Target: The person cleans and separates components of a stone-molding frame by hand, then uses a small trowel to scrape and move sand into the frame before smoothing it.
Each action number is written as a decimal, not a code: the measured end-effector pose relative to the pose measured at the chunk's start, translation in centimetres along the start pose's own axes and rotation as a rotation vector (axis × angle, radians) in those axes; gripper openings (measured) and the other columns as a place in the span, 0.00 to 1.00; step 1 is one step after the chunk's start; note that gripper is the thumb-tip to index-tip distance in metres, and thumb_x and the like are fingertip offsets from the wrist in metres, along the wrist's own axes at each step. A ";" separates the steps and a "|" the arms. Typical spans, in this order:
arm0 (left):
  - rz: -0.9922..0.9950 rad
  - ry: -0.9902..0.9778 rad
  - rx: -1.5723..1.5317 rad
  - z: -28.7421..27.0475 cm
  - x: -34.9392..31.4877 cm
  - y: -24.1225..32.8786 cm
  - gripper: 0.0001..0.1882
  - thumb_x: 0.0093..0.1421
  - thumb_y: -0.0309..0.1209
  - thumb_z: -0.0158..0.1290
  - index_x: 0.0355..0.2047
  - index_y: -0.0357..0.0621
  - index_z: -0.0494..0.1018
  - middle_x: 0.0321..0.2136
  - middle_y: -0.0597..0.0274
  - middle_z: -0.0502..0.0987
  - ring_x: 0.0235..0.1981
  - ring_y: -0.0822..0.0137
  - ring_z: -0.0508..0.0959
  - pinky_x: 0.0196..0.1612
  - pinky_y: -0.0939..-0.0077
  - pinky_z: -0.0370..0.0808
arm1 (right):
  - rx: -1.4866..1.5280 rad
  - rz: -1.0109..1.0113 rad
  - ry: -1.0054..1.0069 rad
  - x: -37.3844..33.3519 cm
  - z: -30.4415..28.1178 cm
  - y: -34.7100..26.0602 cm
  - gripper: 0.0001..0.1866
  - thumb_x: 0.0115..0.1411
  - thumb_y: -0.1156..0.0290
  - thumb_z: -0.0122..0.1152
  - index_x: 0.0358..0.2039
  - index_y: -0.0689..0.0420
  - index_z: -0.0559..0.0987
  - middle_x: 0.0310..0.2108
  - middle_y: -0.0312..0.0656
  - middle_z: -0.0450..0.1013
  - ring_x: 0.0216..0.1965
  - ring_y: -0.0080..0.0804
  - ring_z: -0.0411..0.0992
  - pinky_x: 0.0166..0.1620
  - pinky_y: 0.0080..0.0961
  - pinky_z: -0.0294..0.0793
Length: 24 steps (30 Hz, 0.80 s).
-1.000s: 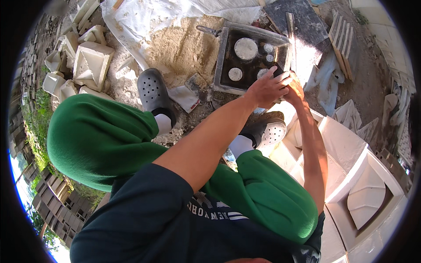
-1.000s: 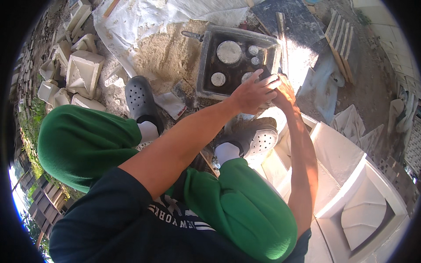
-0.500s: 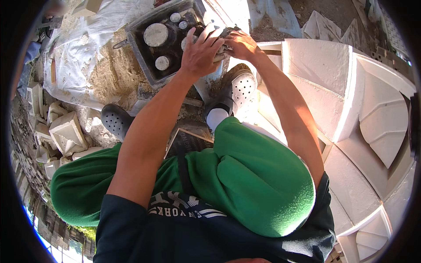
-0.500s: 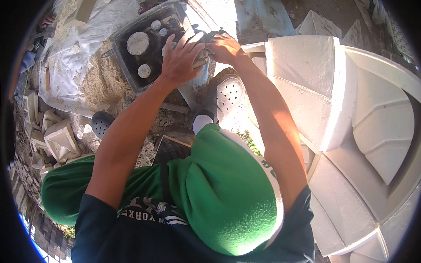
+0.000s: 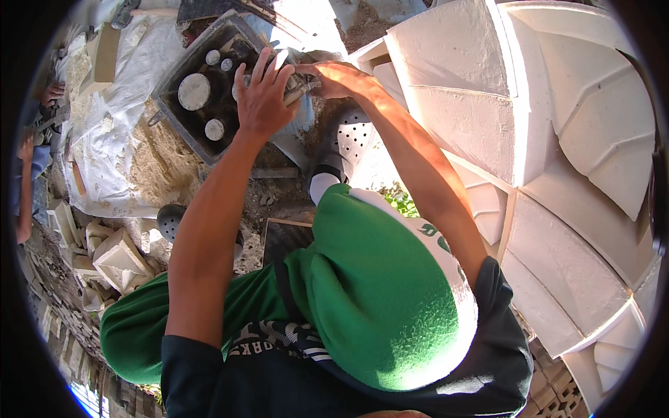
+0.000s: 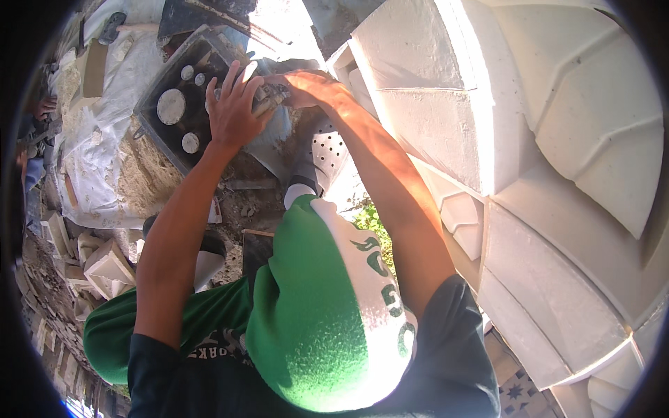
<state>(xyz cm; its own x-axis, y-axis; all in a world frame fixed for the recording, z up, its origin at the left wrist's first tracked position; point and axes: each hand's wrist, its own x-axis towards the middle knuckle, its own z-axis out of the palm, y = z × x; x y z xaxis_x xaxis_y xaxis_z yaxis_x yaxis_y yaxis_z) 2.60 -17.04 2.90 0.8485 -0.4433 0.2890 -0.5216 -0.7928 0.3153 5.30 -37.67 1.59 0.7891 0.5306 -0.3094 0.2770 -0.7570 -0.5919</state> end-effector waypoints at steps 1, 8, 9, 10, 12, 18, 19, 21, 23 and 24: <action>0.003 0.001 0.003 0.0 0.1 0.0 0.31 0.44 0.42 0.66 0.49 0.55 0.71 0.56 0.65 0.69 0.67 0.65 0.58 0.63 0.43 0.49 | 0.001 -0.001 0.004 0.0 0.1 0.1 0.34 0.54 0.70 0.63 0.62 0.41 0.66 0.52 0.46 0.73 0.52 0.46 0.71 0.58 0.39 0.69; 0.007 -0.004 -0.005 -0.1 0.1 0.1 0.30 0.45 0.42 0.65 0.49 0.56 0.70 0.58 0.66 0.67 0.67 0.63 0.58 0.63 0.42 0.49 | -0.114 0.110 -0.097 1.6 -1.3 -1.6 0.25 0.52 0.65 0.64 0.53 0.49 0.73 0.45 0.48 0.76 0.47 0.48 0.74 0.51 0.41 0.73; 0.009 -0.005 -0.007 -0.1 0.2 0.2 0.29 0.45 0.42 0.65 0.49 0.56 0.70 0.59 0.66 0.67 0.67 0.62 0.58 0.63 0.41 0.49 | -0.129 0.126 -0.088 1.6 -1.5 -1.4 0.23 0.52 0.64 0.64 0.49 0.50 0.73 0.42 0.48 0.77 0.46 0.48 0.74 0.49 0.42 0.73; 0.008 -0.006 -0.006 -0.1 0.3 0.3 0.29 0.45 0.42 0.65 0.49 0.56 0.70 0.59 0.66 0.67 0.67 0.62 0.58 0.63 0.41 0.49 | -0.143 0.142 -0.080 1.5 -1.6 -1.1 0.21 0.51 0.64 0.64 0.46 0.51 0.74 0.39 0.48 0.77 0.44 0.48 0.75 0.47 0.42 0.73; 0.019 -0.021 0.035 -0.1 0.3 0.2 0.30 0.47 0.47 0.65 0.50 0.55 0.71 0.57 0.62 0.69 0.67 0.61 0.58 0.64 0.42 0.48 | -0.145 0.127 -0.046 1.1 -1.7 -1.3 0.20 0.49 0.62 0.65 0.44 0.50 0.73 0.37 0.48 0.77 0.43 0.48 0.75 0.45 0.41 0.73; 0.037 0.003 0.007 0.0 0.2 0.1 0.31 0.45 0.45 0.65 0.49 0.54 0.71 0.57 0.62 0.69 0.67 0.61 0.58 0.63 0.42 0.48 | -0.059 0.173 0.024 -0.1 -0.5 -1.4 0.24 0.48 0.59 0.67 0.45 0.47 0.70 0.35 0.46 0.77 0.41 0.49 0.74 0.45 0.42 0.72; 0.036 0.001 0.007 -0.1 0.2 0.1 0.31 0.45 0.45 0.65 0.49 0.54 0.71 0.57 0.62 0.69 0.67 0.61 0.58 0.63 0.42 0.48 | -0.053 0.188 0.057 -0.3 -0.1 -1.3 0.25 0.48 0.57 0.67 0.46 0.47 0.70 0.36 0.45 0.77 0.42 0.46 0.75 0.45 0.41 0.72; 0.032 0.006 0.013 -0.2 0.3 0.1 0.31 0.45 0.45 0.65 0.50 0.53 0.71 0.56 0.62 0.69 0.67 0.61 0.58 0.63 0.42 0.48 | -0.047 0.205 0.087 -0.7 0.7 -1.3 0.26 0.48 0.56 0.67 0.47 0.47 0.70 0.36 0.43 0.77 0.43 0.44 0.75 0.46 0.41 0.73; 0.030 0.000 0.019 -0.3 0.4 0.1 0.31 0.45 0.45 0.65 0.49 0.53 0.71 0.56 0.62 0.69 0.67 0.61 0.58 0.63 0.42 0.49 | -0.080 0.209 0.245 -0.8 1.4 -1.4 0.26 0.47 0.59 0.70 0.44 0.47 0.70 0.35 0.45 0.77 0.38 0.49 0.75 0.43 0.42 0.73; 0.029 -0.005 0.029 -0.3 0.4 0.1 0.31 0.45 0.45 0.65 0.49 0.53 0.71 0.57 0.62 0.69 0.67 0.61 0.58 0.63 0.42 0.49 | -0.079 0.211 0.245 -0.8 1.5 -1.2 0.26 0.47 0.59 0.70 0.44 0.47 0.70 0.35 0.45 0.77 0.38 0.49 0.75 0.43 0.42 0.73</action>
<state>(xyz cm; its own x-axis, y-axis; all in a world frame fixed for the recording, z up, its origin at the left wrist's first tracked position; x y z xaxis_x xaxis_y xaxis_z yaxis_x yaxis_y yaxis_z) 2.87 -17.19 3.30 0.8337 -0.4679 0.2932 -0.5429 -0.7916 0.2805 3.49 -36.64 1.49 0.9392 0.2593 -0.2251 0.1280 -0.8728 -0.4711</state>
